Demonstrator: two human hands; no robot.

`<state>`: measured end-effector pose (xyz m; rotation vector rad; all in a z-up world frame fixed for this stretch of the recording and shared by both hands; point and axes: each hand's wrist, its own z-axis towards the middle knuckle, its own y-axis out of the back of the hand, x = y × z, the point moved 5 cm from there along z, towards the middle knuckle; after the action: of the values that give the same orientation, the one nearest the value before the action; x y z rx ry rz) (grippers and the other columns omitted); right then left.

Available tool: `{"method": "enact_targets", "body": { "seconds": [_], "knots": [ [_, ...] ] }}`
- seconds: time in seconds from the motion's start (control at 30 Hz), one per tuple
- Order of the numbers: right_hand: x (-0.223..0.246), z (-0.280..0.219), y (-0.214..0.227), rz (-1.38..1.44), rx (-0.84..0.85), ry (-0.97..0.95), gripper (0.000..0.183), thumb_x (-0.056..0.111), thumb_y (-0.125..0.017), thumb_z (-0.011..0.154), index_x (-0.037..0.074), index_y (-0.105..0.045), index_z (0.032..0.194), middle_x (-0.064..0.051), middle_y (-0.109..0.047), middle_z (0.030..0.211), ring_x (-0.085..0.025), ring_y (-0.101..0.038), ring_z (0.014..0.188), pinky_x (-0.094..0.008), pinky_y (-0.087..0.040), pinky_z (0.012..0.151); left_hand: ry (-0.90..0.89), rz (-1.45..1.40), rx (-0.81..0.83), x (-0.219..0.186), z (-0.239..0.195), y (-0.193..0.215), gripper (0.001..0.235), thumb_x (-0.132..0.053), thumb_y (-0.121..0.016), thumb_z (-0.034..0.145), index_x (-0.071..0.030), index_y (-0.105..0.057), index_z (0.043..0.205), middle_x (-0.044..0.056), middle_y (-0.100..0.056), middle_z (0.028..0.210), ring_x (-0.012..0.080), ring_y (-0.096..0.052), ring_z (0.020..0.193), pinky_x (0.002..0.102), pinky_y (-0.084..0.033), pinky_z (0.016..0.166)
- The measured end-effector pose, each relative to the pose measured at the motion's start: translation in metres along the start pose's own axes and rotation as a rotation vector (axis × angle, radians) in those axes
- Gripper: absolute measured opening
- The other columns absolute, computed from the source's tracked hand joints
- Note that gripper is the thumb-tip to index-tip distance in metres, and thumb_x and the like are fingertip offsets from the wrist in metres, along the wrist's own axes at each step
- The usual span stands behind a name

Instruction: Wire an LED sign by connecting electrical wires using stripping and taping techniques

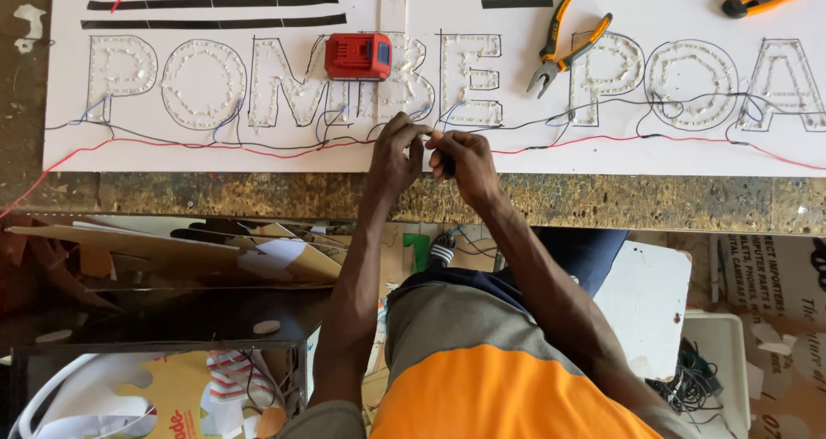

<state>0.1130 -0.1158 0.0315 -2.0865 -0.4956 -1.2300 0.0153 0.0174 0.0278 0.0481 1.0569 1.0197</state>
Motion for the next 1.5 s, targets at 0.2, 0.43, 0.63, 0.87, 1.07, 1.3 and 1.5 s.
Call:
{"method": "enact_targets", "body": {
  "seconds": [0.2, 0.43, 0.63, 0.87, 1.07, 1.3, 1.5],
  "knots": [
    [0.022, 0.016, -0.008, -0.098, 0.216, -0.055, 0.032, 0.020, -0.079, 0.107, -0.011, -0.077, 0.113, -0.020, -0.076, 0.078, -0.024, -0.082, 0.061, -0.036, -0.071, 0.051, -0.040, 0.063, -0.079, 0.021, -0.012, -0.011, 0.021, 0.001, -0.066, 0.091, -0.013, -0.077, 0.102, 0.004, -0.058, 0.088, 0.0322, -0.066, 0.079, 0.044, -0.057, 0.080],
    [0.058, 0.041, -0.014, -0.217, 0.385, -0.117, 0.027, 0.018, -0.074, 0.109, -0.009, -0.076, 0.111, -0.017, -0.080, 0.080, -0.019, -0.084, 0.066, -0.028, -0.072, 0.056, -0.037, 0.089, -0.172, -0.023, 0.001, 0.001, 0.015, -0.002, -0.076, 0.091, -0.008, -0.073, 0.104, 0.008, -0.061, 0.091, 0.0354, -0.070, 0.083, 0.045, -0.058, 0.078],
    [0.037, 0.078, -0.007, -0.164, 0.400, -0.189, 0.026, 0.016, -0.073, 0.110, -0.010, -0.076, 0.112, -0.015, -0.077, 0.076, -0.020, -0.081, 0.060, -0.029, -0.070, 0.050, 0.040, 0.211, -0.305, 0.002, -0.006, -0.012, 0.037, -0.008, -0.079, 0.101, -0.006, -0.063, 0.134, 0.010, -0.063, 0.090, 0.0347, -0.072, 0.083, 0.049, -0.060, 0.080],
    [0.013, 0.096, 0.011, -0.012, 0.303, -0.310, 0.025, 0.013, -0.070, 0.109, -0.011, -0.075, 0.110, -0.013, -0.073, 0.071, -0.018, -0.078, 0.054, -0.029, -0.066, 0.045, -0.227, 0.409, -0.233, -0.005, -0.002, -0.018, 0.018, -0.008, -0.074, 0.106, -0.015, -0.073, 0.123, 0.005, -0.056, 0.083, 0.0302, -0.063, 0.073, 0.043, -0.049, 0.070],
    [0.016, 0.088, 0.010, 0.046, 0.285, -0.402, 0.023, 0.017, -0.068, 0.108, -0.004, -0.075, 0.110, -0.004, -0.071, 0.073, -0.012, -0.076, 0.057, -0.022, -0.063, 0.048, -0.281, 0.418, -0.222, 0.011, -0.009, -0.028, 0.018, -0.002, -0.073, 0.104, -0.014, -0.073, 0.117, 0.004, -0.048, 0.083, 0.0295, -0.057, 0.070, 0.041, -0.046, 0.068],
    [0.042, 0.080, 0.000, 0.142, 0.281, -0.274, 0.036, 0.025, -0.063, 0.117, -0.006, -0.069, 0.132, -0.009, -0.077, 0.085, -0.017, -0.082, 0.070, -0.027, -0.070, 0.058, -0.229, 0.364, -0.241, 0.009, -0.007, -0.024, 0.005, -0.010, -0.068, 0.110, -0.014, -0.068, 0.107, 0.004, -0.049, 0.086, 0.0312, -0.057, 0.073, 0.043, -0.047, 0.071],
    [0.075, 0.049, 0.003, -0.629, 0.358, 0.469, 0.060, -0.006, -0.076, 0.106, 0.001, -0.055, 0.162, -0.026, -0.079, 0.125, -0.041, -0.079, 0.120, -0.053, -0.064, 0.105, -0.139, 0.323, -0.194, 0.007, -0.006, -0.022, 0.003, -0.012, -0.067, 0.113, -0.012, -0.069, 0.111, 0.008, -0.054, 0.089, 0.0350, -0.063, 0.078, 0.045, -0.052, 0.076]
  ]
}}
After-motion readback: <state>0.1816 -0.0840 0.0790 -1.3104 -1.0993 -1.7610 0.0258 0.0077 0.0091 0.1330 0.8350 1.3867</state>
